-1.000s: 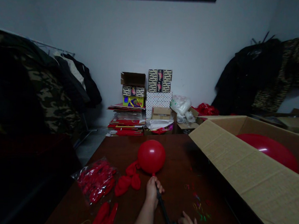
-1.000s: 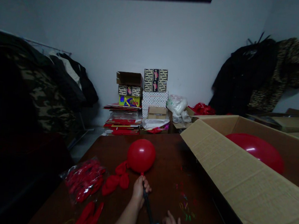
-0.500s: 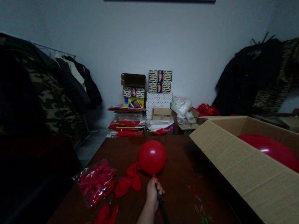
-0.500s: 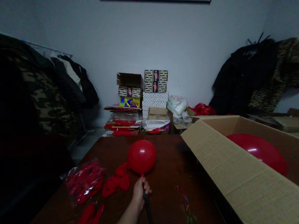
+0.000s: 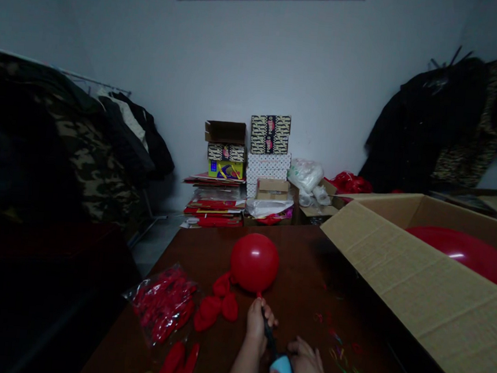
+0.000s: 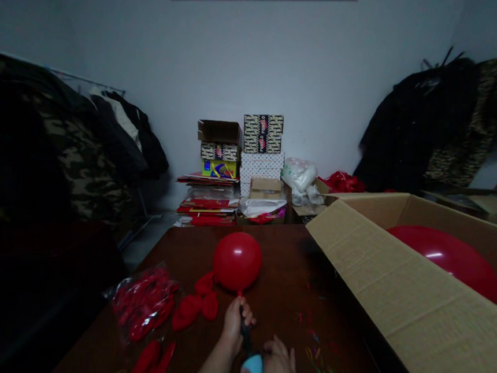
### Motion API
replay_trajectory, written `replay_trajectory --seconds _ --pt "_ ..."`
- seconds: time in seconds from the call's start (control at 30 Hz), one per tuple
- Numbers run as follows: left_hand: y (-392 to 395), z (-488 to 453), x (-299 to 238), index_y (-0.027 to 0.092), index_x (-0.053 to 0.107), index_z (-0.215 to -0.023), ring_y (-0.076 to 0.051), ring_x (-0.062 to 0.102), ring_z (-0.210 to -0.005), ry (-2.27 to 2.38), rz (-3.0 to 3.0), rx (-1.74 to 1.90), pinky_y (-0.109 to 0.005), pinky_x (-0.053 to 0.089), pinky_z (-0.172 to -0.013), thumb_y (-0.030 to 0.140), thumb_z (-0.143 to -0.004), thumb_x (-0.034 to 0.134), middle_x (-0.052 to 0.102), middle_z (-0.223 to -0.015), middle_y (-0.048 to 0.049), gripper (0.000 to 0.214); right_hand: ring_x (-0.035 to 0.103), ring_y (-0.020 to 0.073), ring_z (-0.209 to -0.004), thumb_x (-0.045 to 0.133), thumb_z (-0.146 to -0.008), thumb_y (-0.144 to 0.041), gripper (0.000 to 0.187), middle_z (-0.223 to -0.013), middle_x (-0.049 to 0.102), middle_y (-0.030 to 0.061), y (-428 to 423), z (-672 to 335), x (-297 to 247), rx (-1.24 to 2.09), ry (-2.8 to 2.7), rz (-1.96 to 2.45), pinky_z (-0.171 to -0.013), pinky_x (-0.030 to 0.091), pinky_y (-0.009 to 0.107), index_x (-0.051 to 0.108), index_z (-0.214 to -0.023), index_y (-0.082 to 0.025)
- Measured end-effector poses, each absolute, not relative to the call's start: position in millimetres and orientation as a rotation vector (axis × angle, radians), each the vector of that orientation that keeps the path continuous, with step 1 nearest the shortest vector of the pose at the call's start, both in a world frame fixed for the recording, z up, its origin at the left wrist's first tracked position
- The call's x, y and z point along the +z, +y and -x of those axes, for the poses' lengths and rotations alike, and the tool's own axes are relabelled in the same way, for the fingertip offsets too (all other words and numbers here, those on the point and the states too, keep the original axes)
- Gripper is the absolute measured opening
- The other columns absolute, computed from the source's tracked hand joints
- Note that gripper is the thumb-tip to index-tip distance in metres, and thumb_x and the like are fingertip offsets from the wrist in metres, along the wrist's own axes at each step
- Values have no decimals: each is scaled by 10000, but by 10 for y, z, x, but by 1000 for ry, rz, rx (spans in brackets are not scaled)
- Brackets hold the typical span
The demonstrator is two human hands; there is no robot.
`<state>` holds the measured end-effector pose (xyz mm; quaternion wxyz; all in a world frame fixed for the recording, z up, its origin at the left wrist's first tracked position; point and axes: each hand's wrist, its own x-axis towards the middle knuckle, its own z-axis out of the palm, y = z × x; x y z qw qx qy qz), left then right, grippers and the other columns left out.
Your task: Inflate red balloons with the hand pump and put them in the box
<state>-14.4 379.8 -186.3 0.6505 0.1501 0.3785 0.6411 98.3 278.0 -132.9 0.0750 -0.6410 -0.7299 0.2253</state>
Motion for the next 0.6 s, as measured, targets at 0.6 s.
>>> replay_trajectory --seconds 0.6 --pt "3734 107 -1758 231 343 -647 -58 296 -275 880 -397 1467 -230 315 -370 634 -563 672 351 -377 119 526 344 353 -1322 556 -675 -460 488 -1252 582 161 2698 -889 -1442 518 -2200 2012 -1111 147 575 672 -1027 -142"
